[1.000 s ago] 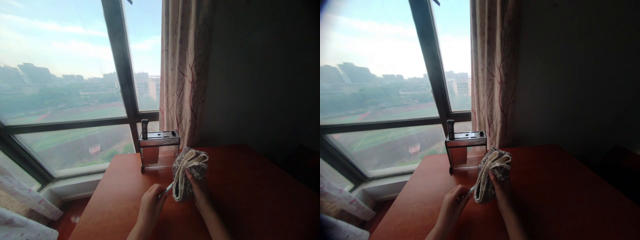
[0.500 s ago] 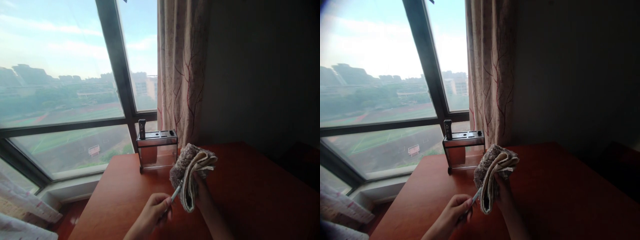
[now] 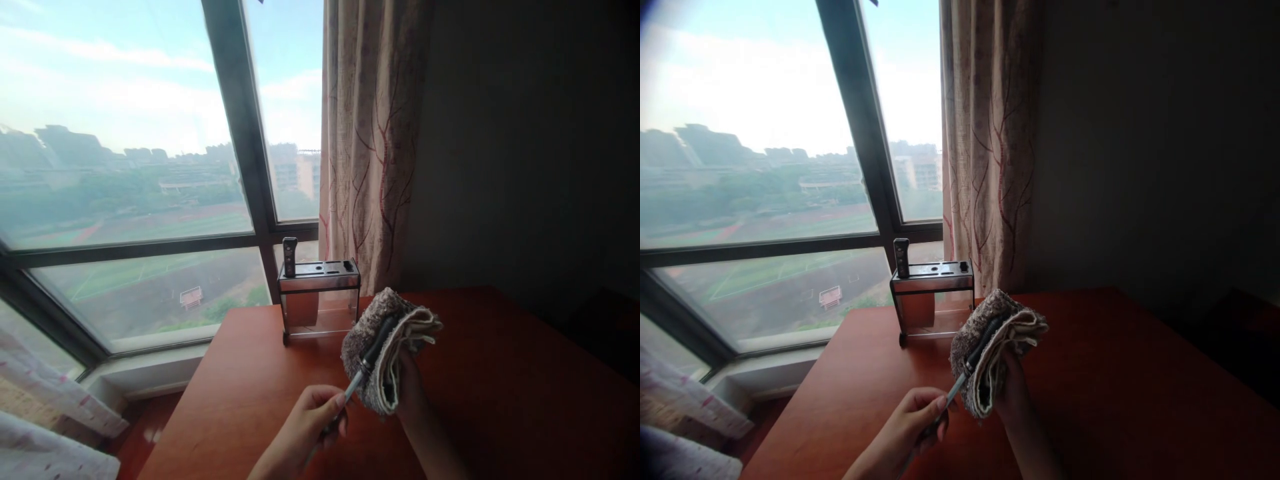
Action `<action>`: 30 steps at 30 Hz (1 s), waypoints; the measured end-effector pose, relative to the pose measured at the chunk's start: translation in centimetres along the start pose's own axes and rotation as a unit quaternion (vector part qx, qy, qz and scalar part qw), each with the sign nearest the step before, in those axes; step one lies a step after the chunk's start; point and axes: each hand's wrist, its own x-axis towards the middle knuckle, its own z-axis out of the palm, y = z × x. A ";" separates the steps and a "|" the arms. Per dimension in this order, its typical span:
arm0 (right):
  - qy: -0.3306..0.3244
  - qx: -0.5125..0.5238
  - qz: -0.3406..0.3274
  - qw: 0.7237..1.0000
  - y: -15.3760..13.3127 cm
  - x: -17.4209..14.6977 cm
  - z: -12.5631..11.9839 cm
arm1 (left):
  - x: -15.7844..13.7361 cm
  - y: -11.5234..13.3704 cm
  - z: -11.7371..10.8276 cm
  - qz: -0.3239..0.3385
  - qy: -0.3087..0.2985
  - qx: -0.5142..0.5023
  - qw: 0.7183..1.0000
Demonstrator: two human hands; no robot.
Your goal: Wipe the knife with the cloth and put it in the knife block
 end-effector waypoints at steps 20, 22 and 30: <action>-0.054 0.070 0.103 0.991 0.2 -0.9 0.8 | -0.1 1.0 0.1 0.114 0.153 0.002 0.982; -0.050 0.058 0.087 0.993 0.1 -1.2 1.0 | -0.1 1.0 -0.1 0.110 0.162 0.004 0.981; -0.021 0.067 0.048 0.996 0.3 -0.5 0.7 | 0.6 0.4 -0.8 0.113 0.132 0.179 0.968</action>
